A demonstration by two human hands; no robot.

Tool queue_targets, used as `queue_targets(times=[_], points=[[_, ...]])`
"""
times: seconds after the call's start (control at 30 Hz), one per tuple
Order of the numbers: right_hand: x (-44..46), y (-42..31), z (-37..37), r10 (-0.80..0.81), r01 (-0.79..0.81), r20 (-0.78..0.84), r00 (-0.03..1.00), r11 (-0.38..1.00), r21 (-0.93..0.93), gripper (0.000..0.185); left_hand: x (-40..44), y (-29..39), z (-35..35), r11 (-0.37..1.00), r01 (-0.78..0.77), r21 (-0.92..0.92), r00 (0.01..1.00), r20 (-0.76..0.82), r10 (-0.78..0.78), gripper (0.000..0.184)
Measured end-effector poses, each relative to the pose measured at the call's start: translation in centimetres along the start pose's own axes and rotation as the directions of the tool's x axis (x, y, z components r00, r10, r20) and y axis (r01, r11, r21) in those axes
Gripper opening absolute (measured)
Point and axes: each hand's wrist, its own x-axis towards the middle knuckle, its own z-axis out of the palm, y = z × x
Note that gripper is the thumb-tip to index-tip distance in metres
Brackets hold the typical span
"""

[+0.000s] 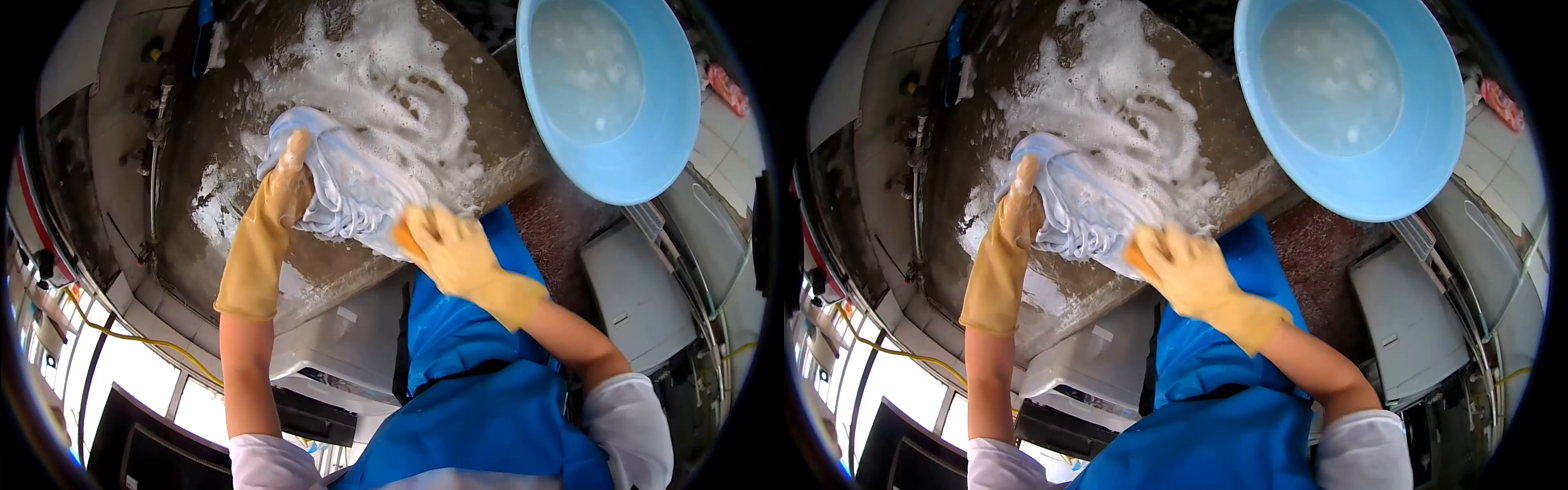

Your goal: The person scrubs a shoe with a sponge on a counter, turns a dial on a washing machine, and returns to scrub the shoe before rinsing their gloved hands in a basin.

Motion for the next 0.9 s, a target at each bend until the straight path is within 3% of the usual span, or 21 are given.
queue_targets(times=[0.07, 0.13, 0.17, 0.23, 0.3, 0.37, 0.47, 0.53, 0.6, 0.63, 0.7, 0.77, 0.8, 0.87, 0.9], points=[[5.0, 0.4, 0.3, -0.112, 0.106, -0.071, 0.991, 0.991, -0.078, 0.053, 0.3, 0.2, -0.7, 0.999, 0.045, -0.023, 0.994, 0.096, -0.043, 0.094], [10.8, -0.4, 0.9, 0.108, -0.102, -0.105, 0.989, 0.993, 0.062, 0.05, 0.5, 0.3, -1.6, 0.998, 0.055, 0.023, 0.993, 0.1, -0.057, 0.093], [9.9, -0.7, 0.4, 0.139, -0.141, 0.032, 0.99, 0.988, 0.06, 0.043, 0.5, 0.4, -2.0, 0.995, 0.073, 0.066, 0.991, 0.105, -0.079, 0.092], [1.2, -1.1, 0.4, 0.131, -0.129, -0.012, 0.991, 0.982, 0.135, 0.047, 0.3, -0.2, -1.7, 0.999, 0.035, 0.036, 0.996, 0.081, -0.038, 0.092], [-0.9, -0.9, 0.9, 0.116, -0.102, -0.062, 0.991, 0.975, 0.196, 0.051, 0.4, -0.5, -1.9, 1.0, -0.022, -0.013, 0.997, 0.075, 0.023, 0.091], [0.4, -0.4, 1.2, -0.091, 0.086, -0.081, 0.993, 0.994, -0.067, 0.046, 0.6, -0.4, -2.0, 1.0, -0.009, -0.018, 0.995, 0.097, 0.011, 0.09], [8.0, -0.8, 1.2, 0.076, -0.08, -0.141, 0.987, 0.997, -0.022, 0.038, 1.7, 0.0, -3.1, 0.999, 0.01, 0.048, 0.995, 0.095, -0.014, 0.087], [7.6, -0.9, 1.0, -0.054, 0.054, 0.027, 0.998, 0.998, -0.019, 0.053, 1.6, -0.1, -3.4, 0.992, 0.041, 0.122, 0.996, 0.069, -0.05, 0.086], [0.3, -1.4, 1.7, -0.053, 0.053, -0.049, 0.997, 0.999, -0.002, 0.054, 0.9, -0.3, -2.2, 0.999, -0.041, -0.009, 0.992, 0.115, 0.042, 0.085], [-1.1, -1.9, -0.1, 0.052, -0.058, 0.112, 0.992, 0.997, 0.047, 0.052, 1.1, -0.2, -2.1, 0.999, -0.042, -0.007, 0.992, 0.122, 0.043, 0.085], [-0.2, -1.8, -0.2, -0.004, 0.006, 0.102, 0.995, 1.0, -0.017, 0.047, 0.8, -0.3, -2.1, 1.0, -0.017, -0.014, 0.994, 0.109, 0.018, 0.084], [6.5, -1.5, 4.1, -0.102, 0.113, -0.183, 0.978, 0.992, 0.048, 0.048, 0.4, 0.3, -2.2, 0.997, 0.024, 0.077, 0.998, 0.059, -0.028, 0.084], [7.1, -1.8, 4.0, -0.103, 0.113, -0.189, 0.977, 0.993, 0.045, 0.048, 0.4, 0.6, -2.3, 0.986, 0.06, 0.153, 0.998, -0.001, -0.061, 0.085], [7.7, -3.1, 3.1, 0.097, -0.095, 0.006, 0.995, 0.963, 0.253, 0.055, 0.6, 0.9, -3.3, 0.975, 0.13, 0.18, 0.987, 0.065, -0.144, 0.089], [3.8, -3.2, 2.6, 0.124, -0.13, 0.049, 0.991, 0.978, 0.163, 0.062, -0.2, 0.7, -2.4, 0.983, 0.059, 0.175, 0.996, 0.051, -0.069, 0.088]])
